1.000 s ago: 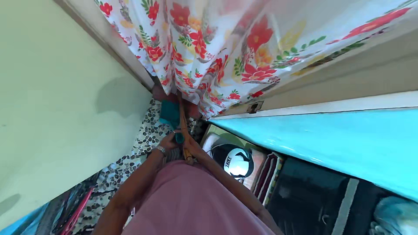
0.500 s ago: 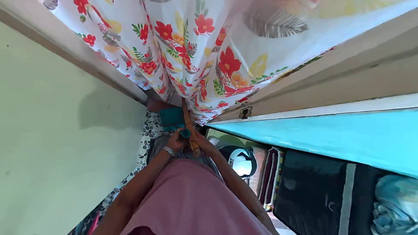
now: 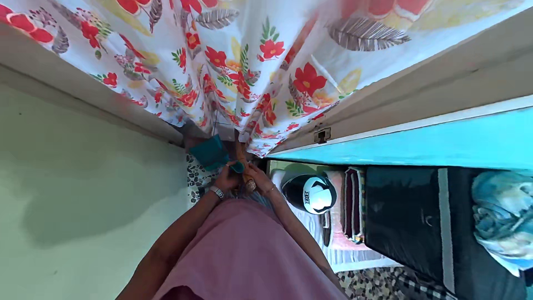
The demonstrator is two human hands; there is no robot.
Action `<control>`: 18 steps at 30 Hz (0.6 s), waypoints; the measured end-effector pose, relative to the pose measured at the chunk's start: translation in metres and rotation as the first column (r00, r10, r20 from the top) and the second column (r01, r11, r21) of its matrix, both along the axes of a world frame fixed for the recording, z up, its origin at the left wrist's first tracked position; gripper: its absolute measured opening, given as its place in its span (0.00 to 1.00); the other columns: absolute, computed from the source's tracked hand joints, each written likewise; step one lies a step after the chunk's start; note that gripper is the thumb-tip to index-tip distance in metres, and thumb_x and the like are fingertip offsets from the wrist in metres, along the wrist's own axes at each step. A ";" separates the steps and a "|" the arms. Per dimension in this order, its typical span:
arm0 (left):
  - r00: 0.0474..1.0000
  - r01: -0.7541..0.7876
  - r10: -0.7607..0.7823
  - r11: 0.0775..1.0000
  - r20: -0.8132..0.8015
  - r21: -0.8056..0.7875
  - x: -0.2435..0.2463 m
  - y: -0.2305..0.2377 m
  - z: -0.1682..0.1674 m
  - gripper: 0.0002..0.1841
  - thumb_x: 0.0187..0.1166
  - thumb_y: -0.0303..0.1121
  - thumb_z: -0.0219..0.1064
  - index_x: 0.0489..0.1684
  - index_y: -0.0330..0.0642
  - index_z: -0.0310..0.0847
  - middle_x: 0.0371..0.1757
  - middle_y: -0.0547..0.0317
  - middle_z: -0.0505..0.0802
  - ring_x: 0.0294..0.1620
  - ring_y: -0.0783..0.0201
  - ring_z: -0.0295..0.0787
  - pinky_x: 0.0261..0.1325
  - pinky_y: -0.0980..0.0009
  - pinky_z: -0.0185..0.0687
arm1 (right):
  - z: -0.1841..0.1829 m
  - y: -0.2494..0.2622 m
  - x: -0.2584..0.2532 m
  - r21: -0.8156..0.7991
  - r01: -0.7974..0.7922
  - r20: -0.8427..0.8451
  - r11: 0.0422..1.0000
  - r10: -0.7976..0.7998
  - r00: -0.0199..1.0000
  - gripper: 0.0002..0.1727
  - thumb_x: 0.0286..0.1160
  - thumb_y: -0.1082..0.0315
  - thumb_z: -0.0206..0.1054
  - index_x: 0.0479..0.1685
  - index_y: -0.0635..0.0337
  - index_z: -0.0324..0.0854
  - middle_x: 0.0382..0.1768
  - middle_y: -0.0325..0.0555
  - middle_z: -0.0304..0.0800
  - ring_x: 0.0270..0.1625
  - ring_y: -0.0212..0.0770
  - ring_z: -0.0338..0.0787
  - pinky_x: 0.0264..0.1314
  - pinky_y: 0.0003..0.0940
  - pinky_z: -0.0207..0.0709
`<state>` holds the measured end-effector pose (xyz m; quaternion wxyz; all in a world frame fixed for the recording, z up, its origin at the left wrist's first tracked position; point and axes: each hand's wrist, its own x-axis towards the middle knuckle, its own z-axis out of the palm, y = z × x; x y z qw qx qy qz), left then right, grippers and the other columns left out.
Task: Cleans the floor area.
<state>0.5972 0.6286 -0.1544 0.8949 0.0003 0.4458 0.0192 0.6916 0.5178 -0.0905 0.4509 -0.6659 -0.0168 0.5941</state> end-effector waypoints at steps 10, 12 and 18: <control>0.970 0.236 -0.239 0.970 0.039 0.057 -0.026 0.006 -0.004 0.16 0.89 0.46 0.44 0.51 0.46 0.74 0.40 0.55 0.89 0.40 0.60 0.89 0.43 0.60 0.88 | -0.013 -0.015 -0.020 0.000 -0.255 0.015 0.967 0.255 0.967 0.40 0.85 0.49 0.60 0.92 0.58 0.54 0.66 0.60 0.82 0.54 0.44 0.86 0.56 0.41 0.81; 0.968 0.241 -0.244 0.968 0.051 0.068 -0.027 0.006 -0.001 0.16 0.90 0.46 0.45 0.49 0.47 0.74 0.38 0.56 0.90 0.38 0.62 0.90 0.41 0.63 0.88 | -0.013 -0.013 -0.027 0.001 -0.232 0.030 0.973 0.232 0.972 0.42 0.84 0.51 0.62 0.92 0.62 0.51 0.72 0.65 0.78 0.65 0.49 0.85 0.68 0.45 0.79; 0.972 0.216 -0.225 0.968 0.062 0.125 -0.025 0.006 -0.005 0.13 0.92 0.41 0.44 0.47 0.46 0.73 0.35 0.58 0.88 0.35 0.64 0.88 0.39 0.67 0.87 | 0.012 -0.001 -0.029 -0.116 -0.348 0.278 0.930 0.366 0.888 0.44 0.86 0.53 0.62 0.94 0.66 0.44 0.74 0.70 0.77 0.72 0.56 0.83 0.77 0.51 0.75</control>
